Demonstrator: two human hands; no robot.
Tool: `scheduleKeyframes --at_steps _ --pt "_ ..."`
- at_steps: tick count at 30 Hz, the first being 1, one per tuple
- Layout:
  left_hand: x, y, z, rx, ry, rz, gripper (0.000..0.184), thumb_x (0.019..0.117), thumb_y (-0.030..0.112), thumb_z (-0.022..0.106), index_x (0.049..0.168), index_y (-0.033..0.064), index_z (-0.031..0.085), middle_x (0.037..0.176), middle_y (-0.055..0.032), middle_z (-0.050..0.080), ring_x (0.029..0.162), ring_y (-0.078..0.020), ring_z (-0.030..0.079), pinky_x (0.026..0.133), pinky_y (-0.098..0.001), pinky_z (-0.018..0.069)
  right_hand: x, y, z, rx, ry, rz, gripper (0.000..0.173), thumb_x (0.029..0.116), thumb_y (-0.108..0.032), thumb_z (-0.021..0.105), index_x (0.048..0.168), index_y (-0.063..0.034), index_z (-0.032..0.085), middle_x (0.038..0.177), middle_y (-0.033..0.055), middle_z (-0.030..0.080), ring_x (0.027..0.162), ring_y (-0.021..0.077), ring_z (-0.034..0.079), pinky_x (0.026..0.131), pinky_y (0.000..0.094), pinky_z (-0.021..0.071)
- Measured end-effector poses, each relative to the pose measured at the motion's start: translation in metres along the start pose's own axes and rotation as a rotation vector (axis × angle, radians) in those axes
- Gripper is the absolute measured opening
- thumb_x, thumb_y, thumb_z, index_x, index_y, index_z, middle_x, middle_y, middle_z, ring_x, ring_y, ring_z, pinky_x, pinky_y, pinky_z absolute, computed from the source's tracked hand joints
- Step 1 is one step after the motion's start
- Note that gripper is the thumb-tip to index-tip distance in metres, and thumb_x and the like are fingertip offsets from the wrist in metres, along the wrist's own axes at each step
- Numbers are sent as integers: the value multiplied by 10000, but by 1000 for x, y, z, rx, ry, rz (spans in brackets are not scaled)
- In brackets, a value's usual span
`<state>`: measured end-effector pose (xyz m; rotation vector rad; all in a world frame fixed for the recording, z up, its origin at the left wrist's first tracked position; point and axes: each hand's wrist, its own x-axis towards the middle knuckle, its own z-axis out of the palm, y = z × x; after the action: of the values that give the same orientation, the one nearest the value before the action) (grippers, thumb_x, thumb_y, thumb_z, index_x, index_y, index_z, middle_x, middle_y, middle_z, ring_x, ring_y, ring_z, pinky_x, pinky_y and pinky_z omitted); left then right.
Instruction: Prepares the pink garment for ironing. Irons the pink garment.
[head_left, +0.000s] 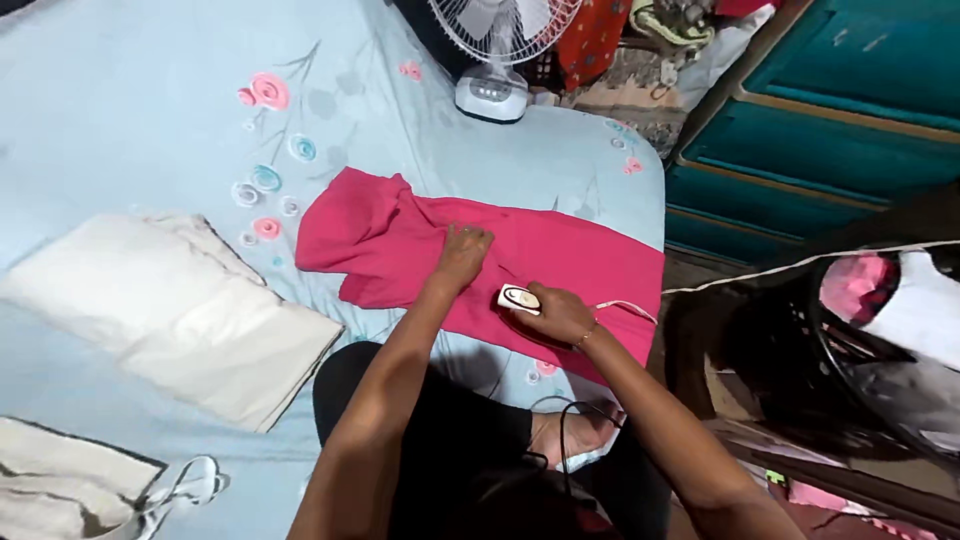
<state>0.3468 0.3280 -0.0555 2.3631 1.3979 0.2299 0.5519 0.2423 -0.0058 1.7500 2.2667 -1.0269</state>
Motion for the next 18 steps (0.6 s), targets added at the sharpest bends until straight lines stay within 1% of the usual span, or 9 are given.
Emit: scheduleKeyframes --at_steps 3,5,7,8,10,12,13,16,18 --pt "-48 -26 3 -45 269 6 246 971 -12 587 1179 -39 715 1220 -243 699 1220 -432 635 1097 -646 411 20 -21 2 -28 -30 -35 552 1012 -505 556 1227 -1 621 1083 232 698 1071 400 678 907 603 502" --pt "-91 -41 -2 -39 395 -141 219 994 26 575 1133 -57 721 1180 -250 713 1173 -429 662 1066 -600 470 25 -29 4 -49 -63 -59 559 1018 -514 544 1243 -7 611 1099 229 696 1086 395 674 918 598 498" --pt "-130 -59 -8 -76 448 -385 257 1006 61 570 1180 -80 695 1238 -289 679 1222 -466 627 1073 -622 460 21 -28 6 -52 -79 -71 571 1018 -508 544 1283 -4 596 1130 234 694 1106 402 670 936 603 495" --pt "-145 -69 -10 -131 449 -517 293 998 69 590 1230 -94 662 1292 -315 639 1266 -489 584 1091 -636 435 17 -25 6 -57 -89 -70 578 1015 -507 548 1294 -2 588 1132 236 691 1104 405 669 934 606 494" --pt "-163 -89 -13 -307 411 -747 456 966 83 656 1366 -113 557 1387 -358 551 1338 -525 502 1126 -669 378 6 -20 8 -76 -106 -61 585 1008 -507 555 1286 8 576 1090 238 687 1063 411 674 895 607 504" --pt "-167 -103 -13 -452 334 -878 586 961 133 709 1444 -108 483 1397 -377 534 1335 -538 502 1119 -694 370 -3 -16 11 -76 -101 -49 580 1004 -496 565 1266 21 580 1058 241 687 1030 416 679 871 606 510" --pt "-166 -106 -14 -481 301 -901 586 966 147 711 1442 -108 485 1386 -379 540 1327 -539 507 1115 -697 371 -6 -15 13 -80 -90 -43 580 1002 -499 564 1255 22 584 1043 239 689 1017 416 683 859 604 513" --pt "-160 -109 -22 -470 248 -919 440 987 174 694 1333 -83 606 1317 -352 602 1284 -512 556 1093 -683 400 -7 -18 16 -94 -65 -30 580 1001 -502 558 1241 25 588 1030 238 689 1008 415 684 853 601 512" --pt "-161 -109 -23 -432 326 -868 340 1004 141 659 1255 -88 650 1279 -332 631 1255 -491 584 1087 -659 419 -4 -21 17 -95 -46 -25 568 997 -492 567 1229 26 592 1013 237 692 994 415 688 845 602 514"
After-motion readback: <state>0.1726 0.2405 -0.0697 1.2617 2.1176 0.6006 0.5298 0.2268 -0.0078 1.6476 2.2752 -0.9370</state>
